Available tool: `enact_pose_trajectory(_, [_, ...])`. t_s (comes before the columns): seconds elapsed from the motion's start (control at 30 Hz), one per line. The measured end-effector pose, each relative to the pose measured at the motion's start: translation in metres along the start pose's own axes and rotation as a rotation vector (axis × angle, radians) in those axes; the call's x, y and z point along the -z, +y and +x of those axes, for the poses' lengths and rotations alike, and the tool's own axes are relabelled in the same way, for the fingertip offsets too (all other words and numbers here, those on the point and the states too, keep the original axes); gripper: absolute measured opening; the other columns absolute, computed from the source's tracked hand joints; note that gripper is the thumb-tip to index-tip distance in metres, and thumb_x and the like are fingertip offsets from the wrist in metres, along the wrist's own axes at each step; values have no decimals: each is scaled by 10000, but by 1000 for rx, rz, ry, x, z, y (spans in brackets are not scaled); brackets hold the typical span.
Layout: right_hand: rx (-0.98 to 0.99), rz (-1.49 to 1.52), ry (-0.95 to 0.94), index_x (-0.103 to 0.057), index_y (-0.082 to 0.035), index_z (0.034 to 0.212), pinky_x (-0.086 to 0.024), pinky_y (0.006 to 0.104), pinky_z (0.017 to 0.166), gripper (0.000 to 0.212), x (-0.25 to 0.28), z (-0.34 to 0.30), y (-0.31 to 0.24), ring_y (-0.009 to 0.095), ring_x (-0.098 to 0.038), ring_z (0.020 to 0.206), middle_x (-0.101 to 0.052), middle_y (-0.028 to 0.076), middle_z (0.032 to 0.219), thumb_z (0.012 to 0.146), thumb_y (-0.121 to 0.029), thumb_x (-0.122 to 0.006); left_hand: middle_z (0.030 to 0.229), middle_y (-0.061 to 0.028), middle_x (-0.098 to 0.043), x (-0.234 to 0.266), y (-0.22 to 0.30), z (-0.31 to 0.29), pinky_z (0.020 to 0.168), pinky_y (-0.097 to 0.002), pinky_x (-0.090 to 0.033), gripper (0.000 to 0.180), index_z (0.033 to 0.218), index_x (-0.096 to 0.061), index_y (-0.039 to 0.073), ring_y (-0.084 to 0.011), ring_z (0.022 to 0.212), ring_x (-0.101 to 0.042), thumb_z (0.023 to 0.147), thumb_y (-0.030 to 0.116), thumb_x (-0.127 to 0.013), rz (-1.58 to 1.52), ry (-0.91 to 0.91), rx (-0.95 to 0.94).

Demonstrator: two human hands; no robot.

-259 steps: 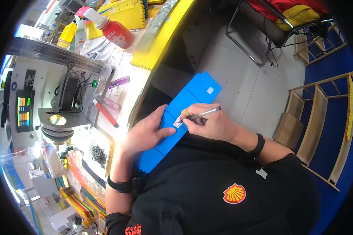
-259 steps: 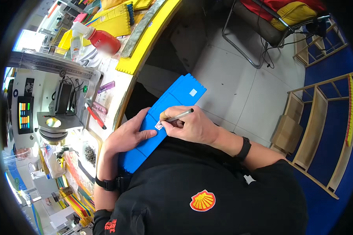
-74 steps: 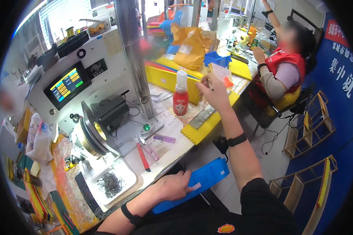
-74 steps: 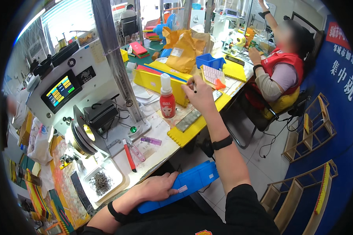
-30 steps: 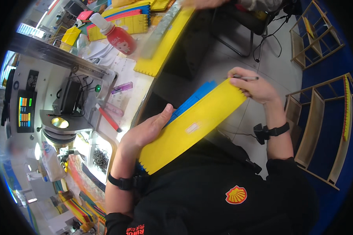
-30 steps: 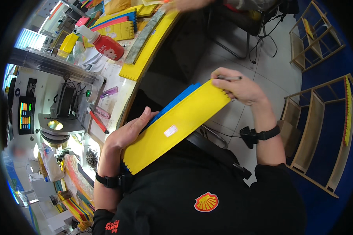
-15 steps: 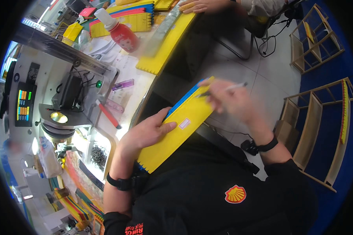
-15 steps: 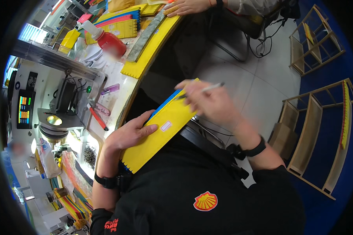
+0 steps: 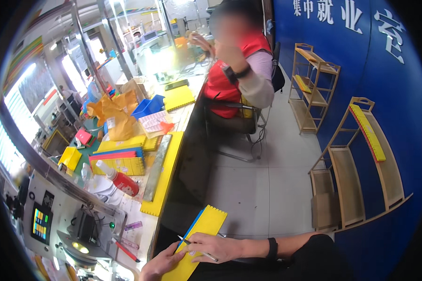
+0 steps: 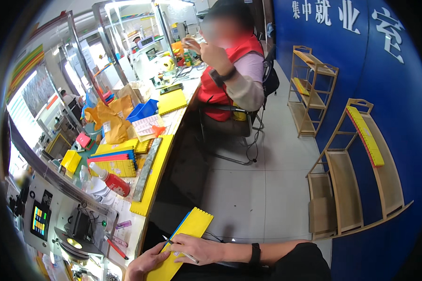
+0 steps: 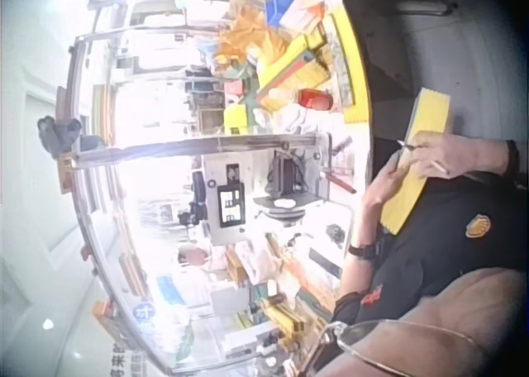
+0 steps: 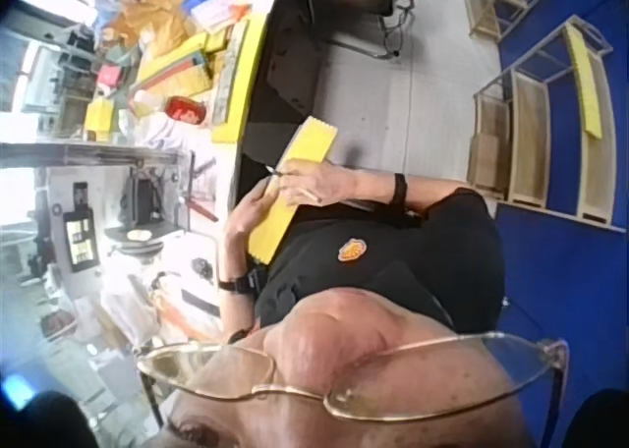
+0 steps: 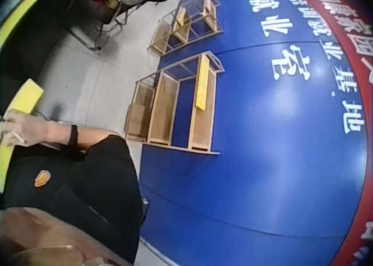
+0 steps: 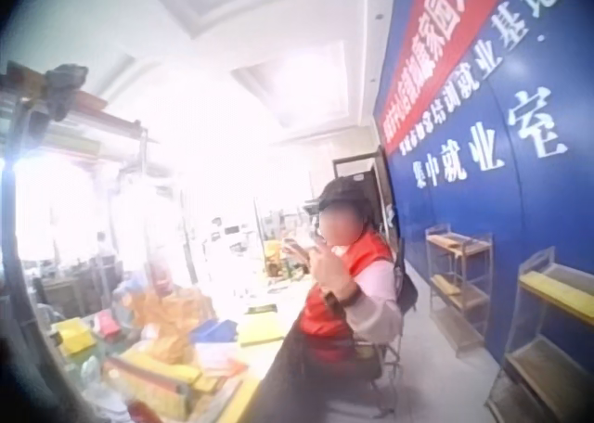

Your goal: Writing identifiers on labels attached to various colored plastic industrial components and then using a machine to process them.

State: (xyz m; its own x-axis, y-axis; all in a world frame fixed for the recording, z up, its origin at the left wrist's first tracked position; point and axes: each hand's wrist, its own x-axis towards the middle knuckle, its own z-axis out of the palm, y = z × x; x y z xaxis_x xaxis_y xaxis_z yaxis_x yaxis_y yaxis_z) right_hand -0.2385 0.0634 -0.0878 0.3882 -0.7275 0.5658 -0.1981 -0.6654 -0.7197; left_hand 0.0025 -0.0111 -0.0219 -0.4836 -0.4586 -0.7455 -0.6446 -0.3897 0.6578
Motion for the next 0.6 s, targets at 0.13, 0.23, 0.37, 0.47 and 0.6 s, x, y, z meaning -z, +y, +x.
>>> enact_pose_trajectory(0.13, [-5,-125,-178,-665,-41,1326,-511,473,984,464,19,1,-1,344,-605,1149,-599,152,1201,929,-181,-860,1425,-96,-683,-3,11,-2,1012,-282,-564,600,1680,-393,81,-147,1233,-684,1158,299,-596,-22,55,71])
enact_pose_trajectory(0.23, [32,-140,-178,-665,-32,1349,-501,472,978,550,14,0,5,350,-601,1174,-606,173,1223,877,-181,-903,1417,-103,-677,-8,30,-12,1029,-283,-542,600,1675,-390,77,-149,1226,-671,1165,329,-581,0,79,121])
enact_pose_trajectory(0.37, [32,-163,-171,-673,-48,1345,-502,468,973,559,15,3,2,342,-604,1161,-608,160,1203,856,-177,-912,1431,-115,-633,-3,31,-13,1114,-306,-470,581,1661,-365,33,-154,1292,-588,1184,316,-539,150,-30,5])
enact_pose_trajectory(0.47, [29,-157,-172,-678,-54,1341,-502,466,968,542,14,2,3,338,-605,1147,-606,151,1186,866,-185,-905,1428,-117,-631,-1,22,-13,1113,-309,-471,586,1656,-365,26,-158,1294,-585,1184,325,-541,167,-57,-43])
enact_pose_trajectory(0.6, [-4,-96,-186,-674,-25,1328,-514,464,981,419,19,3,-2,352,-613,1139,-631,173,1178,1002,-258,-797,1416,-122,-637,-2,14,-11,1111,-317,-472,596,1652,-371,19,-166,1293,-585,1178,326,-562,125,-45,-87])
